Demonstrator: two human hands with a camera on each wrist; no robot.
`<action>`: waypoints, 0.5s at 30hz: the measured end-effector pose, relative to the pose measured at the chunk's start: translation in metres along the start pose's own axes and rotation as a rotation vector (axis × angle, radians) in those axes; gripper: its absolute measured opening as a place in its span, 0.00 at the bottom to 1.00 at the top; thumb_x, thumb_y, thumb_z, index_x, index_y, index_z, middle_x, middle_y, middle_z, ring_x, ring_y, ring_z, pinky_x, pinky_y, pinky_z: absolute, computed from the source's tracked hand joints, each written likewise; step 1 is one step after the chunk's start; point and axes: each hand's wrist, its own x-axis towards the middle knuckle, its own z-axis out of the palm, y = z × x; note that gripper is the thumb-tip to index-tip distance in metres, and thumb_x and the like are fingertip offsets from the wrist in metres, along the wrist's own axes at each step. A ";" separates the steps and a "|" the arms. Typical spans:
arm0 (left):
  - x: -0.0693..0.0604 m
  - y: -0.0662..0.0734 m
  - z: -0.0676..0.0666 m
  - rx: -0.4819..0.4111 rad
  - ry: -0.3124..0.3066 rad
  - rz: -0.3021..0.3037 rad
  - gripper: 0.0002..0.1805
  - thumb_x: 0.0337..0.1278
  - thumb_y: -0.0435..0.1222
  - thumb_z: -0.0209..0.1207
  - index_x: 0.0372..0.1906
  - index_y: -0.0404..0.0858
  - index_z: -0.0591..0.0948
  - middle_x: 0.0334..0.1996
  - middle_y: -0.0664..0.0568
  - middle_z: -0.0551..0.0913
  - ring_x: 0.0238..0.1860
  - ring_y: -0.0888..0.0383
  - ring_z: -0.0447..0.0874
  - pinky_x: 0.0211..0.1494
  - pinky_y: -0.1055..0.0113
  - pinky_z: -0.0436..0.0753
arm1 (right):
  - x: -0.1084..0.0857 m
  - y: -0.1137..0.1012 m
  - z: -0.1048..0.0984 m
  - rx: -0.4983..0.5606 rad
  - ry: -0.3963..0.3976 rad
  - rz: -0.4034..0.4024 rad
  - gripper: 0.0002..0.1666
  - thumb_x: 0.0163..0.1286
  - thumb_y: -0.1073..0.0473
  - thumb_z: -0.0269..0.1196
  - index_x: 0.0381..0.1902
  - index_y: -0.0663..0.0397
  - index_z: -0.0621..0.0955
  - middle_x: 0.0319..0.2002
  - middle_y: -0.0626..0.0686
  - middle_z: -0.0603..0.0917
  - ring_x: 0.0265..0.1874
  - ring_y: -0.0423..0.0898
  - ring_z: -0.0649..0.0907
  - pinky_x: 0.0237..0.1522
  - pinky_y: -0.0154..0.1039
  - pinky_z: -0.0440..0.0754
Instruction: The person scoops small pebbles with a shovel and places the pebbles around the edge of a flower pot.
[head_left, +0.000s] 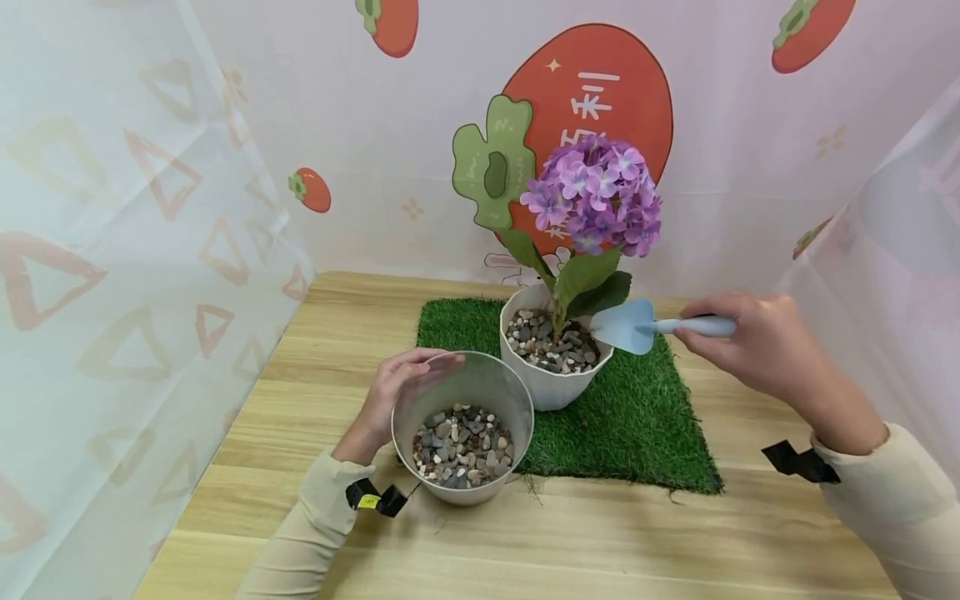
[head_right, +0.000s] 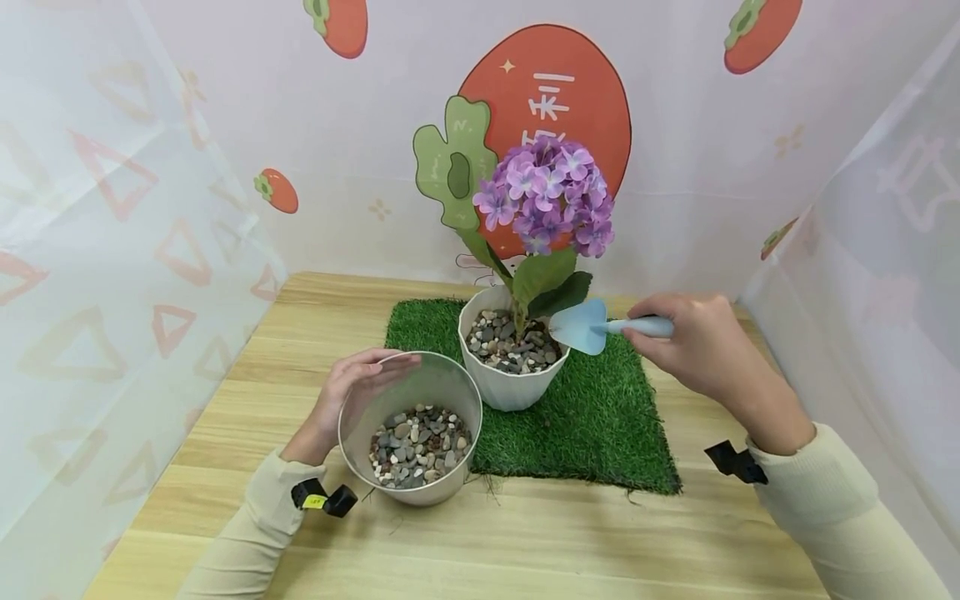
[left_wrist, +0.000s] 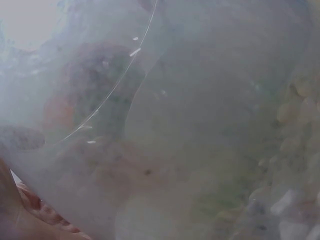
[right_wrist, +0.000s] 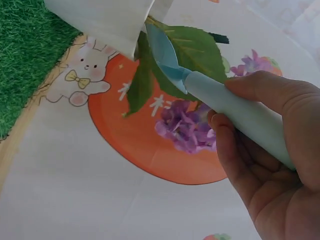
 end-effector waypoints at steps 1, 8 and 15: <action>0.000 0.000 0.000 0.000 -0.001 0.002 0.22 0.77 0.27 0.40 0.60 0.31 0.83 0.57 0.48 0.90 0.63 0.55 0.88 0.74 0.63 0.81 | 0.000 -0.001 0.000 0.005 0.010 -0.036 0.08 0.56 0.58 0.78 0.34 0.53 0.91 0.26 0.50 0.91 0.17 0.25 0.70 0.14 0.21 0.67; -0.001 -0.001 -0.002 0.000 0.000 0.011 0.21 0.78 0.27 0.41 0.60 0.30 0.82 0.57 0.48 0.90 0.62 0.55 0.89 0.74 0.62 0.81 | 0.007 -0.011 -0.002 0.014 0.084 -0.172 0.37 0.77 0.30 0.55 0.35 0.55 0.92 0.26 0.51 0.90 0.18 0.34 0.78 0.17 0.24 0.76; 0.000 -0.001 -0.002 -0.001 0.000 -0.005 0.21 0.78 0.28 0.41 0.60 0.30 0.82 0.58 0.48 0.90 0.63 0.54 0.88 0.74 0.61 0.81 | 0.015 -0.030 -0.002 0.111 0.134 -0.224 0.31 0.76 0.33 0.60 0.34 0.54 0.92 0.27 0.50 0.91 0.20 0.38 0.83 0.24 0.23 0.81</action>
